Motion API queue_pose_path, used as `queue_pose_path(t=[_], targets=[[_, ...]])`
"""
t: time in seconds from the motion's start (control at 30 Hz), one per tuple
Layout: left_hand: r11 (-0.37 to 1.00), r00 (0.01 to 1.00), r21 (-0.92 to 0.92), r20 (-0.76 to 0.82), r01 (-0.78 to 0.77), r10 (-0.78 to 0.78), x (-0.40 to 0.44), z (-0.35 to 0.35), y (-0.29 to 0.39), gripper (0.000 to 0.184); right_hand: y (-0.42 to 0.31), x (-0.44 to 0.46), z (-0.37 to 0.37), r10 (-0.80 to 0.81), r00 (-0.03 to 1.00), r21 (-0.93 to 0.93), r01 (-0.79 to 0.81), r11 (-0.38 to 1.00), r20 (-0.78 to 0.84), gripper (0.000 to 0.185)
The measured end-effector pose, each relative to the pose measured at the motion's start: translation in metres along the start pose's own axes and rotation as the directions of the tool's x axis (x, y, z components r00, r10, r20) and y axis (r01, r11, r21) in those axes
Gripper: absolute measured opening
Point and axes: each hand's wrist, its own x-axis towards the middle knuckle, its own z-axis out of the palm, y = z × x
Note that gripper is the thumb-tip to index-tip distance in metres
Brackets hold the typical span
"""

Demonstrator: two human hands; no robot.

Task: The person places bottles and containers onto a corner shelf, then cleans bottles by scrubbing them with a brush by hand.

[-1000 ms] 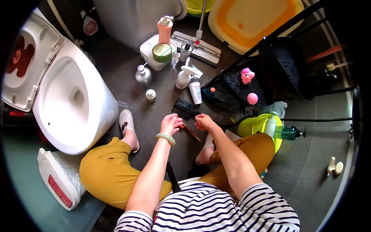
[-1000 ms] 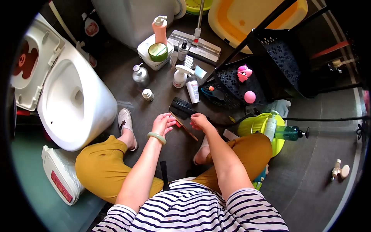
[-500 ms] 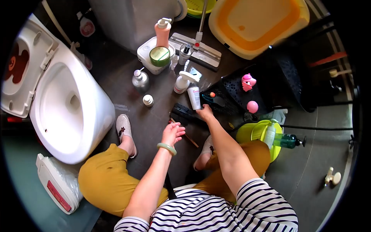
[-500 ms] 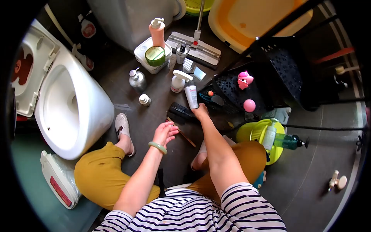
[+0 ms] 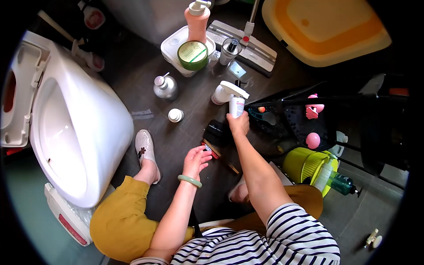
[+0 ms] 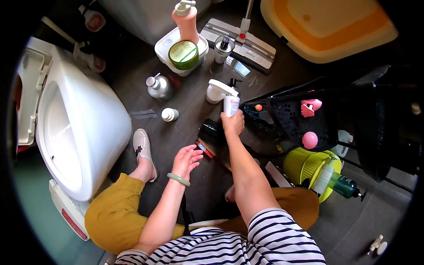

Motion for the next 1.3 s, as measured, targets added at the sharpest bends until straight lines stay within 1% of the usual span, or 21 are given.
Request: queue_pose_path(t=[0.07, 0.1, 0.13, 0.2, 0.27, 0.37, 0.43, 0.5, 0.6, 0.63, 0.7, 0.73, 0.77, 0.8, 0.87, 0.9, 0.97, 1.03, 1.1, 1.17, 1.3], targets=[[1.000, 1.000, -0.006, -0.007, -0.016, 0.016, -0.002, 0.002, 0.003, 0.026, -0.003, -0.007, -0.020, 0.069, 0.989, 0.155, -0.089, 0.984, 0.129, 0.063], [1.000, 1.000, -0.006, 0.008, -0.026, 0.026, -0.002, 0.003, 0.004, 0.026, 0.011, -0.006, -0.016, 0.065, 0.992, 0.162, -0.083, 0.983, 0.112, 0.063], [0.999, 0.999, -0.026, 0.028, -0.038, 0.039, -0.001, 0.004, 0.002, 0.026, 0.039, 0.001, -0.001, 0.029, 0.967, 0.356, -0.122, 0.926, 0.254, 0.063], [0.997, 0.997, -0.056, 0.054, -0.052, 0.055, -0.003, 0.007, 0.003, 0.025, 0.051, -0.028, -0.020, 0.005, 0.902, 0.594, -0.288, 0.751, 0.431, 0.062], [0.997, 0.994, -0.046, 0.083, -0.069, 0.072, -0.003, 0.010, 0.000, 0.025, 0.045, -0.089, -0.059, 0.048, 0.862, 0.671, -0.427, 0.606, 0.505, 0.061], [0.996, 0.986, -0.014, 0.140, -0.092, 0.093, -0.009, 0.008, -0.007, 0.032, 0.056, -0.150, -0.088, -0.105, 0.810, 0.744, -0.468, 0.477, 0.577, 0.055], [0.991, 0.969, 0.096, 0.238, -0.094, 0.069, -0.027, 0.011, -0.004, 0.046, 0.060, -0.179, -0.097, -0.249, 0.821, 0.807, -0.364, 0.466, 0.515, 0.052], [0.986, 0.850, 0.019, 0.510, -0.168, 0.136, -0.033, 0.006, -0.009, 0.059, 0.063, -0.198, -0.103, -0.403, 0.817, 0.850, -0.186, 0.492, 0.412, 0.061], [0.937, 0.808, -0.029, 0.497, -0.349, 0.316, -0.049, 0.011, -0.008, 0.058, 0.059, -0.212, -0.114, -0.552, 0.776, 0.862, 0.020, 0.506, 0.306, 0.069], [0.920, 0.792, -0.024, 0.501, -0.392, 0.350, -0.053, 0.011, -0.005, 0.060, 0.060, -0.209, -0.117, -0.606, 0.754, 0.836, 0.145, 0.530, 0.254, 0.067], [0.723, 0.615, 0.025, 0.546, -0.690, 0.569, -0.062, 0.013, -0.004, 0.065, 0.063, -0.195, -0.128, -0.701, 0.707, 0.679, 0.468, 0.566, 0.097, 0.061], [0.682, 0.590, 0.050, 0.550, -0.730, 0.591, -0.064, 0.014, -0.004, 0.068, 0.065, -0.190, -0.138, -0.712, 0.701, 0.626, 0.542, 0.561, 0.031, 0.059], [0.638, 0.564, 0.076, 0.553, -0.767, 0.613, -0.065, 0.015, -0.005, 0.071, 0.067, -0.184, -0.150, -0.711, 0.703, 0.595, 0.582, 0.554, -0.026, 0.056], [0.517, 0.529, 0.190, 0.539, -0.835, 0.656, -0.077, 0.016, -0.002, 0.073, 0.064, -0.183, -0.168, -0.673, 0.736, 0.653, 0.544, 0.527, -0.070, 0.052], [0.386, 0.464, 0.261, 0.563, -0.885, 0.684, -0.090, 0.017, 0.001, 0.075, 0.054, -0.188, -0.209, -0.638, 0.751, 0.703, 0.547, 0.455, -0.172, 0.046], [0.316, 0.431, 0.293, 0.574, -0.902, 0.697, -0.096, 0.018, 0.003, 0.076, 0.048, -0.195, -0.233, -0.640, 0.730, 0.632, 0.618, 0.468, -0.240, 0.046], [0.270, 0.411, 0.315, 0.600, -0.910, 0.686, -0.102, 0.020, 0.003, 0.076, 0.033, -0.213, -0.273, -0.747, 0.588, 0.508, 0.766, 0.393, -0.309, 0.048], [0.237, 0.384, 0.308, 0.630, -0.921, 0.675, -0.103, 0.022, 0.002, 0.077, 0.027, -0.218, -0.295, -0.905, 0.329, 0.234, 0.934, 0.270, -0.269, 0.055], [0.236, 0.401, 0.327, 0.679, -0.915, 0.616, -0.103, 0.023, 0.002, 0.078, 0.024, -0.226, -0.302, -0.973, 0.210, 0.019, 0.978, 0.210, -0.097, 0.054], [0.245, 0.410, 0.329, 0.718, -0.912, 0.563, -0.103, 0.024, 0.001, 0.080, 0.025, -0.227, -0.296, -0.960, 0.280, -0.050, 0.959, 0.279, 0.011, 0.040], [0.273, 0.529, 0.453, 0.731, -0.849, 0.432, -0.100, 0.024, 0.001, 0.083, 0.031, -0.215, -0.290, -0.975, 0.220, -0.085, 0.972, 0.217, 0.023, 0.030]])
